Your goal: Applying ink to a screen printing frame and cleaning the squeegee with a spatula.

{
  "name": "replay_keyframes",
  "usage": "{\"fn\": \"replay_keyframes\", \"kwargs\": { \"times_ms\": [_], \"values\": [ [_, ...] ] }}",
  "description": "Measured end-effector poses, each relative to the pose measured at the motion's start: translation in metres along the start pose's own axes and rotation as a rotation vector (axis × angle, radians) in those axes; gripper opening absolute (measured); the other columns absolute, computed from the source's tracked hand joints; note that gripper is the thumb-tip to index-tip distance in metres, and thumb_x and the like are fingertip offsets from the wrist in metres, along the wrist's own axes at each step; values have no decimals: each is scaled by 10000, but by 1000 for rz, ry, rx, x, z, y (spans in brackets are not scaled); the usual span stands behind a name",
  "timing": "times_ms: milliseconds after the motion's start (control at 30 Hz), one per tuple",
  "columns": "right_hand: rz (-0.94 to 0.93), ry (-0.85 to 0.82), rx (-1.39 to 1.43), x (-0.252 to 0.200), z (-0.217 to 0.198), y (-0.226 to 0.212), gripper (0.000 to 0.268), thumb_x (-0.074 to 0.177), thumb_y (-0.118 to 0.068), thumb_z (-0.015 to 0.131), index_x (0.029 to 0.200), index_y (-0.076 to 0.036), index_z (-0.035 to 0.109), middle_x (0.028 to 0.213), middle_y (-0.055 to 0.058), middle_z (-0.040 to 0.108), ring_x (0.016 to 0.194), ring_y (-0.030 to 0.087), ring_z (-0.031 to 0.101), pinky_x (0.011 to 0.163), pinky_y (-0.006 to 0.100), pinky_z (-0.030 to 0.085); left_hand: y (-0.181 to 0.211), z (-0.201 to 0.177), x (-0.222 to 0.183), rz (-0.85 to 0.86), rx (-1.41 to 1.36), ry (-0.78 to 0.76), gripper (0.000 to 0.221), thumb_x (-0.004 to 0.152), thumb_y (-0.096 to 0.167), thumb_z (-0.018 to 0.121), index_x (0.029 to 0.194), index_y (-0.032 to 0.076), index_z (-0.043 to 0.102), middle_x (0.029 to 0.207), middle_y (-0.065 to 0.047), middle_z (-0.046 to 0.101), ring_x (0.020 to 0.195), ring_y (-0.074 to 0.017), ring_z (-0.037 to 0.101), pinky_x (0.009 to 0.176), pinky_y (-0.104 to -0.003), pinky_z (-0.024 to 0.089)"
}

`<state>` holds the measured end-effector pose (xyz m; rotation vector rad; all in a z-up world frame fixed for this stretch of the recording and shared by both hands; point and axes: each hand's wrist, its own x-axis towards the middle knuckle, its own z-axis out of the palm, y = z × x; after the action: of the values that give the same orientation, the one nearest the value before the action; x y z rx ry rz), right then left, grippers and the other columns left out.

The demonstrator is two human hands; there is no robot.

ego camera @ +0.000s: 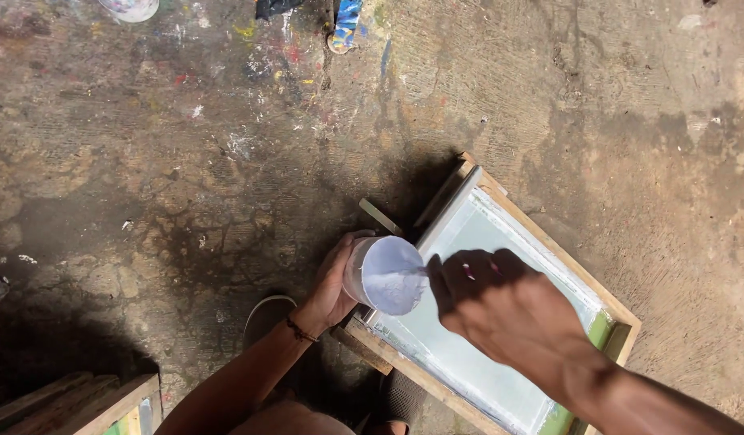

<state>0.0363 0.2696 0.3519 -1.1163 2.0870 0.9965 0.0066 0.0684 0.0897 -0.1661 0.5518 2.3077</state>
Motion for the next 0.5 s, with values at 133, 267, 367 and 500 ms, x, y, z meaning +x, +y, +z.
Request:
{"fn": "replay_keyframes", "kwargs": {
  "times_ms": [133, 267, 367, 500],
  "values": [
    [149, 199, -49, -21, -17, 1, 336, 987, -167, 484, 1289, -23, 519, 782, 104, 668, 330, 78, 427, 277, 224, 299, 2, 5, 5, -10, -61, -4, 529, 1055, 466, 414, 1387, 66, 515, 1319, -149, 604, 1149, -234, 613, 971, -405, 561],
    [315, 471, -68, -25, -49, 13, 266, 884, -64, 635, 1142, -63, 697, 972, 96, 780, 514, 81, 625, 388, 163, 439, 2, 7, 6, -78, -59, 30, 527, 1057, 472, 388, 1381, 78, 520, 1322, -147, 604, 1155, -244, 617, 961, -401, 568],
    [479, 201, -1347, -22, -31, 11, 744, 897, -505, 795, 1382, -24, 499, 1265, 107, 693, 1174, 164, 597, 1032, 304, 482, -2, 3, 5, -105, -40, 51, 510, 1054, 457, 414, 1341, 60, 557, 1267, -153, 632, 1103, -239, 637, 914, -401, 588],
    [47, 394, -221, -20, -6, 19, 443, 699, -40, 651, 1116, -128, 530, 1372, 201, 605, 1113, 312, 566, 797, 411, 510, -8, -1, 7, -125, -66, 2, 438, 1021, 376, 522, 1376, 121, 552, 1317, -155, 640, 1105, -265, 679, 840, -373, 650]
  ]
}}
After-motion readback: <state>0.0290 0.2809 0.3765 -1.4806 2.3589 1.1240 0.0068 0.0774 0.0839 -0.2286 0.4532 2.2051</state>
